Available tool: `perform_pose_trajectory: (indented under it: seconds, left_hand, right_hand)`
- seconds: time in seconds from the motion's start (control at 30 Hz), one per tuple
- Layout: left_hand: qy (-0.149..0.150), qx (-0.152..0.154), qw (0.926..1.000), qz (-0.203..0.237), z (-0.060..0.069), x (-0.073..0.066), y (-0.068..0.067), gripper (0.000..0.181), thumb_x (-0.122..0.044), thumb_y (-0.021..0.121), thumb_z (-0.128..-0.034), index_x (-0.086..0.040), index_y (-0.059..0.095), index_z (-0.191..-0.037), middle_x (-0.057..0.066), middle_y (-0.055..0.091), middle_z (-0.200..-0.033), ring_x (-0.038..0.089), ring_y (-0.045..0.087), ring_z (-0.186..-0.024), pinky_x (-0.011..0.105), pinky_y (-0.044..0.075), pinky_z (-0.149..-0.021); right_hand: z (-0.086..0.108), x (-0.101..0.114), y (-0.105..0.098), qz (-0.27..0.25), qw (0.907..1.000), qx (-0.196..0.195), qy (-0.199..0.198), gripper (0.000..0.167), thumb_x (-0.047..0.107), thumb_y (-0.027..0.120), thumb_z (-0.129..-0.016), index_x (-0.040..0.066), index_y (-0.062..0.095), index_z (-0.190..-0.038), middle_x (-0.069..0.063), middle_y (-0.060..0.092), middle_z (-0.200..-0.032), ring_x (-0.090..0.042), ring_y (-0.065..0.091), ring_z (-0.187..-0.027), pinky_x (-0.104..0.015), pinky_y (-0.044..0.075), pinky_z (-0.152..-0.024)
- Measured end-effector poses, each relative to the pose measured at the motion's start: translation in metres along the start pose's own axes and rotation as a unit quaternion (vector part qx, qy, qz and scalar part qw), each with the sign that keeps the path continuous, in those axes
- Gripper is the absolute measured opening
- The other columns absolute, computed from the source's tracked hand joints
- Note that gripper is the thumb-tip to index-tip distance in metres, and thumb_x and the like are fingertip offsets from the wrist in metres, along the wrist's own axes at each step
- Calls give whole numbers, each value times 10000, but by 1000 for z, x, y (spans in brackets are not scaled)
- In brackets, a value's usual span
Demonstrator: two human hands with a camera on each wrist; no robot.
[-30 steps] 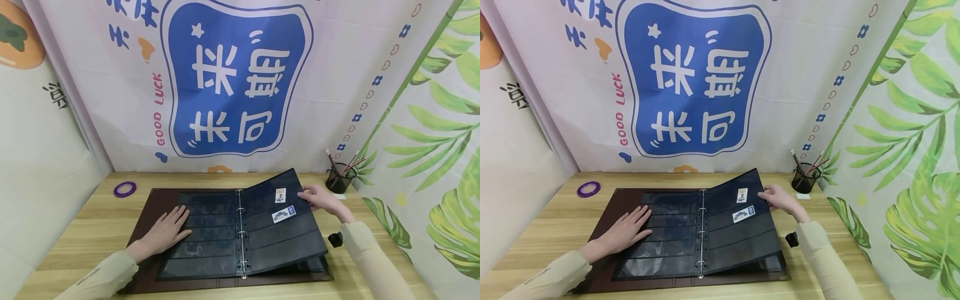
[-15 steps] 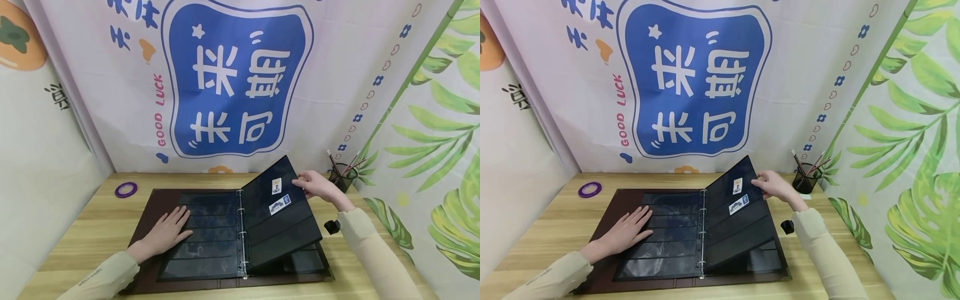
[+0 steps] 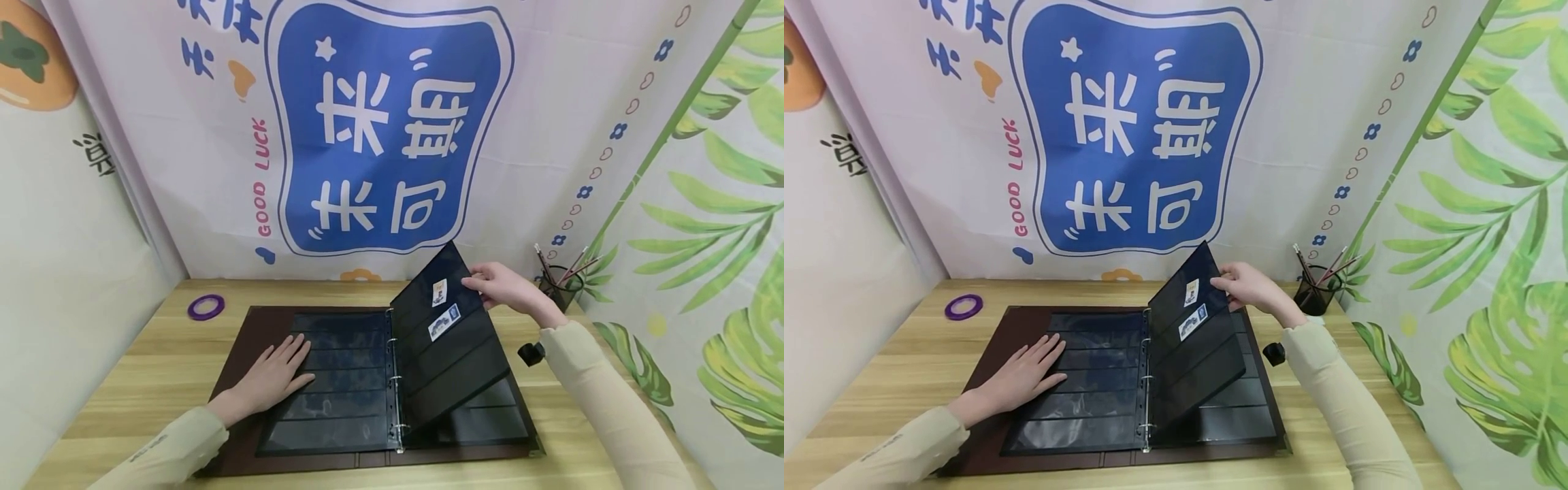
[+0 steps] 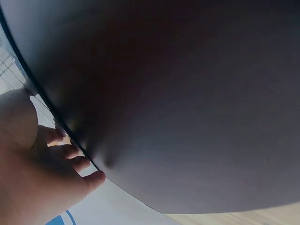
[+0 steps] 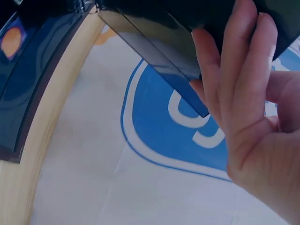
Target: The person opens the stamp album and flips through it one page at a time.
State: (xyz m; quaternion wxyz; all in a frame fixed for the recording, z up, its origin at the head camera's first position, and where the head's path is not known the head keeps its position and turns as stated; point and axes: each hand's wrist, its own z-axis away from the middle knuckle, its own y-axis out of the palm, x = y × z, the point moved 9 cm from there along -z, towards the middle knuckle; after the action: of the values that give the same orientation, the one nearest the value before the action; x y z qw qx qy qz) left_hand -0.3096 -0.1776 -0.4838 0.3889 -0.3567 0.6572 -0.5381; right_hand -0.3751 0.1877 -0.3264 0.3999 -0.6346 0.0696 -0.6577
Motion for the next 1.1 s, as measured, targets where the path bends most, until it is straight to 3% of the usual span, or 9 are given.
perform_pose_trajectory:
  seconds: [0.17, 0.27, 0.4, 0.47, 0.63, 0.7, 0.8, 0.97, 1.1]
  left_hand:
    - [-11, -9, 10000, 28, 0, 0, 1, 690, -492, 536, -983, -29, 444, -1486, 219, 401, -1557, 422, 365, -1451, 645, 327, -1120]
    - [0, 13, 10000, 34, -1, 0, 1, 691, -492, 535, -983, -29, 442, -1488, 219, 398, -1559, 422, 362, -1452, 645, 326, -1120]
    - [5, 16, 10000, 16, -1, 0, 0, 687, -487, 536, -984, -28, 444, -1486, 221, 399, -1558, 424, 365, -1450, 645, 329, -1118]
    - [6, 8, 10000, 11, 0, 0, -1, 686, -488, 534, -985, -28, 444, -1486, 221, 400, -1557, 424, 367, -1449, 645, 330, -1117]
    - [38, 4, 10000, 39, 1, -1, -1, 692, -492, 536, -983, -19, 449, -1480, 228, 404, -1552, 432, 372, -1443, 650, 328, -1114]
    - [73, -23, 10000, 42, 1, -2, -2, 690, -486, 548, -977, -11, 462, -1470, 235, 413, -1544, 440, 379, -1435, 653, 327, -1112]
    - [146, -74, 9999, 37, -2, -5, -7, 679, -462, 586, -960, 6, 492, -1442, 254, 442, -1517, 460, 391, -1419, 661, 332, -1101]
    - [195, 73, 9995, 241, -14, -17, -20, 707, -442, 607, -957, 24, 450, -1466, 259, 412, -1536, 465, 356, -1441, 657, 313, -1124]
    - [282, 220, 9965, 759, -38, -36, -33, 752, -436, 595, -972, 43, 368, -1505, 263, 343, -1574, 464, 308, -1466, 641, 296, -1148]
  right_hand:
    - [-6, 2, 8, -198, 9998, -13, 39, 374, 233, 462, -1056, -56, 512, -1288, 11, 625, -841, -59, 456, -562, -203, 432, -530]
    - [-8, -4, 12, -424, 9990, -39, 134, 399, 249, 443, -1066, -54, 495, -1320, 59, 534, -713, -58, 393, -513, -198, 385, -502]
    - [-8, -12, 15, -818, 9963, -209, 164, 493, 338, 422, -1071, -38, 455, -1387, 70, 449, -697, -56, 312, -481, -202, 340, -486]
    - [-8, -14, 17, -1184, 9926, -261, 50, 507, 381, 399, -1072, -41, 461, -1346, 76, 418, -687, -43, 295, -483, -196, 320, -480]
    - [-1, -17, 30, -2059, 9776, -218, -384, 468, 408, 336, -1083, -7, 482, -1243, 83, 587, -784, -4, 464, -539, -175, 407, -507]
    - [4, -18, 35, -2184, 9740, -184, -575, 499, 402, 337, -1084, -9, 468, -1335, 104, 658, -939, 2, 572, -643, -184, 489, -582]
    - [12, -18, 42, -2281, 9694, -127, -897, 584, 403, 364, -1078, -17, 360, -1484, 126, 671, -1053, 3, 608, -706, -189, 520, -640]
    - [20, -17, 55, -2680, 9539, 199, -1337, 675, 413, 378, -1073, -33, 216, -1553, 57, 574, -1352, 7, 634, -1073, -211, 548, -882]
    - [23, -17, 64, -3140, 9320, 436, -1757, 677, 372, 373, -1081, -34, 145, -1572, 99, 457, -1471, 43, 529, -1254, -175, 472, -1014]
